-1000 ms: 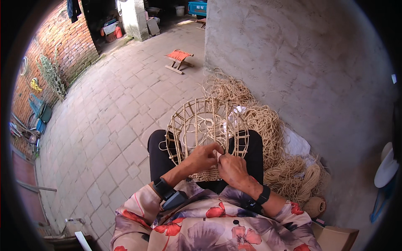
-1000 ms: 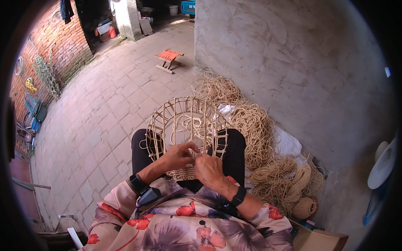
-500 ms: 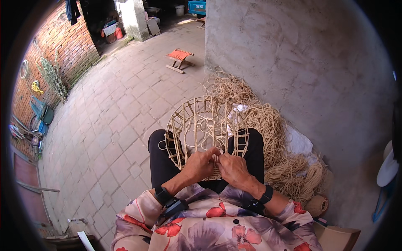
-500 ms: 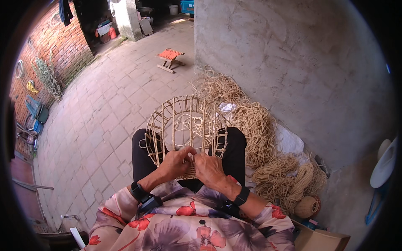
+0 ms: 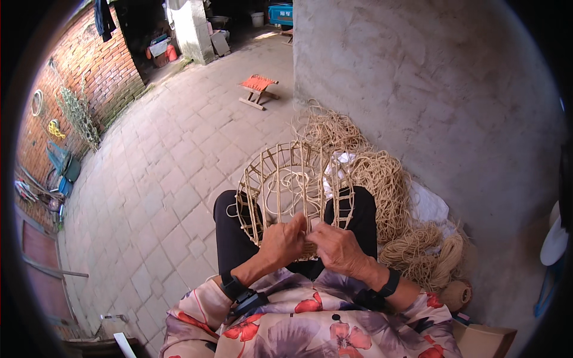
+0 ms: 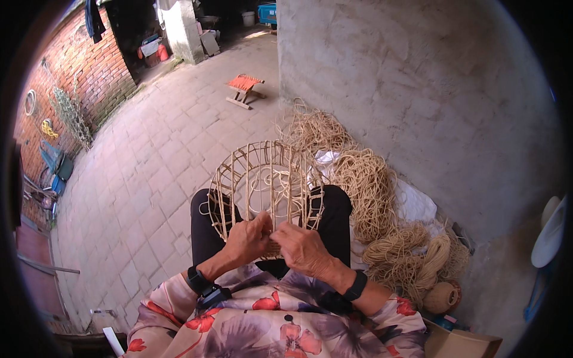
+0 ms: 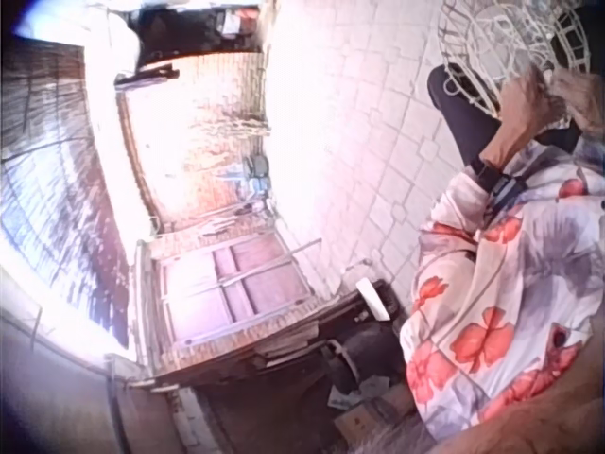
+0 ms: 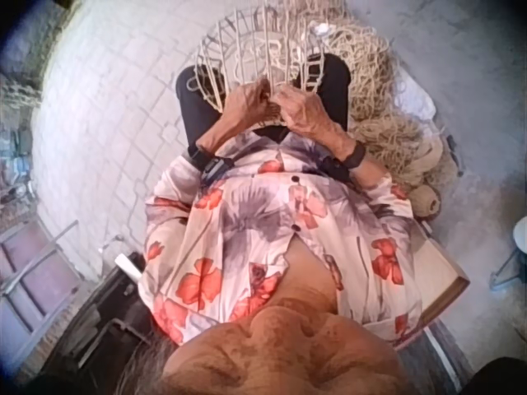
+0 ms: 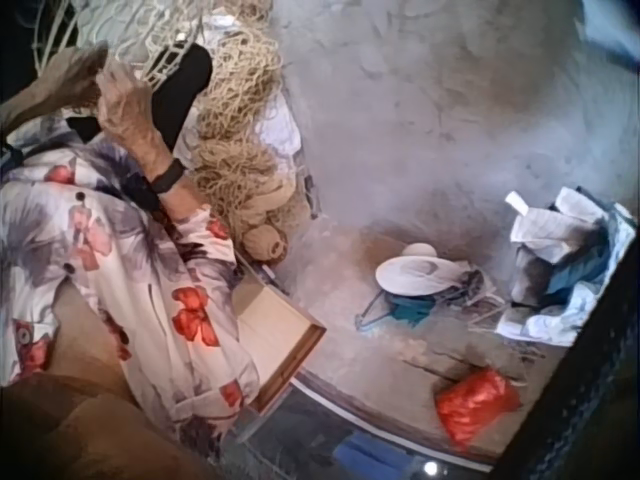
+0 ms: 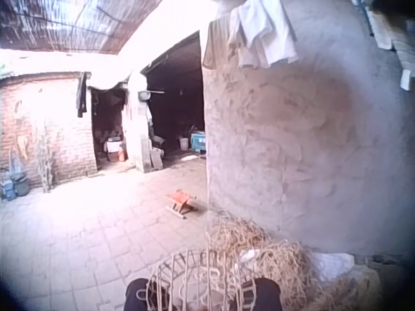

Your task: Weaving thin bamboo or rattan strips through a circular frame to create a basket.

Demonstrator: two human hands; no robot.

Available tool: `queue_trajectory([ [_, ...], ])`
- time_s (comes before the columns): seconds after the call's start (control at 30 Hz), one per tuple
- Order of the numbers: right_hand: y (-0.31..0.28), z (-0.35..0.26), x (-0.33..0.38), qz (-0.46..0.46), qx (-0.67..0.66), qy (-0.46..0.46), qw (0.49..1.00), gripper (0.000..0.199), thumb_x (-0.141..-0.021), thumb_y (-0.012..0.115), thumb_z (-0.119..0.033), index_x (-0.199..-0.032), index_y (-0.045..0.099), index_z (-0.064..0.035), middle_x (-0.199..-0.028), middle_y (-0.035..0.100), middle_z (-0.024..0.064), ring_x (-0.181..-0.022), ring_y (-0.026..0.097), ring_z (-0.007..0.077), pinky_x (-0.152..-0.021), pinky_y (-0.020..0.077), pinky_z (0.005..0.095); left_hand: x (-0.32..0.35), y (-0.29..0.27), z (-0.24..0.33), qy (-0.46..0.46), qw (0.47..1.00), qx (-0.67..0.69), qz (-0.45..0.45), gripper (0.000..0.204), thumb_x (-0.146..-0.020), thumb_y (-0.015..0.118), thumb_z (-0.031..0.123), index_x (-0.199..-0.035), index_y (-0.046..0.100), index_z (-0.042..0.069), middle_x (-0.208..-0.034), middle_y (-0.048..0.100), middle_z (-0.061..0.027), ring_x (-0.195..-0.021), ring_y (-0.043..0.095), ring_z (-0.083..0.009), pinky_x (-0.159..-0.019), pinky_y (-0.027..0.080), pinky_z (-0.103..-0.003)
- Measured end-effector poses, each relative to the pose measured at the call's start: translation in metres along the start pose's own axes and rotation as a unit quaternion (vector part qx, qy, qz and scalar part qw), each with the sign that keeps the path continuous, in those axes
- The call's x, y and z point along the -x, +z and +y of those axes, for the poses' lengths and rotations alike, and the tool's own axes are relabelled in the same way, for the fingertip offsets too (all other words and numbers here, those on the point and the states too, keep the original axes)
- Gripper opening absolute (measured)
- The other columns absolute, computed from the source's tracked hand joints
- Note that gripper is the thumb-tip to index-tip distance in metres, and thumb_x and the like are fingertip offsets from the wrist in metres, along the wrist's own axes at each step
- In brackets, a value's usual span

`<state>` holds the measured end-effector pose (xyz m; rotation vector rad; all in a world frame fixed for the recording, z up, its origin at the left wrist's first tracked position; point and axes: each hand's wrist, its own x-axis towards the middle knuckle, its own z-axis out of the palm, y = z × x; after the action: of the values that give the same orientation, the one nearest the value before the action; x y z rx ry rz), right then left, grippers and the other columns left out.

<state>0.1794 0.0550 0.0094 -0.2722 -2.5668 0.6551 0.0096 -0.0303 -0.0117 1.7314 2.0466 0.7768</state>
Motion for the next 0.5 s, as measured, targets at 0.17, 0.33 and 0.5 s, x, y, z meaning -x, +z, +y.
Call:
queue_trajectory([
  [0.17, 0.005, 0.001, -0.003, -0.022, 0.008, -0.016, 1.000, 0.020, -0.074, 0.060, 0.000, -0.094, 0.056, -0.0038, -0.087, 0.054, 0.0112, -0.078, 0.063, 0.0296, -0.062, 0.0533, 0.0389, 0.009, 0.002, 0.001, -0.019, 0.999, 0.036, 0.008, 0.029, -0.084, 0.062, 0.011, -0.108, 0.046, 0.008, -0.080, 0.070, -0.0173, -0.073, 0.067, -0.0402, -0.064, 0.052, -0.048],
  [0.33, 0.011, 0.000, 0.000, -0.033, 0.025, -0.028, 0.999, 0.018, -0.077, 0.061, -0.003, -0.094, 0.055, -0.0025, -0.087, 0.054, 0.0117, -0.076, 0.063, 0.0300, -0.061, 0.0528, 0.0399, 0.022, 0.011, -0.003, 0.018, 0.993, 0.085, 0.076, 0.034, -0.082, 0.066, 0.005, -0.110, 0.046, 0.006, -0.081, 0.070, -0.0162, -0.071, 0.068, -0.0360, -0.060, 0.053, -0.042],
  [0.5, 0.016, 0.002, 0.003, -0.040, 0.021, -0.008, 0.999, 0.017, -0.079, 0.060, -0.004, -0.095, 0.054, -0.0013, -0.086, 0.054, 0.0132, -0.075, 0.063, 0.0325, -0.061, 0.0527, 0.0418, 0.027, 0.015, -0.013, 0.101, 0.983, 0.098, 0.115, 0.029, -0.079, 0.066, 0.000, -0.103, 0.050, 0.004, -0.079, 0.067, -0.0139, -0.068, 0.067, -0.0349, -0.058, 0.052, -0.042],
])
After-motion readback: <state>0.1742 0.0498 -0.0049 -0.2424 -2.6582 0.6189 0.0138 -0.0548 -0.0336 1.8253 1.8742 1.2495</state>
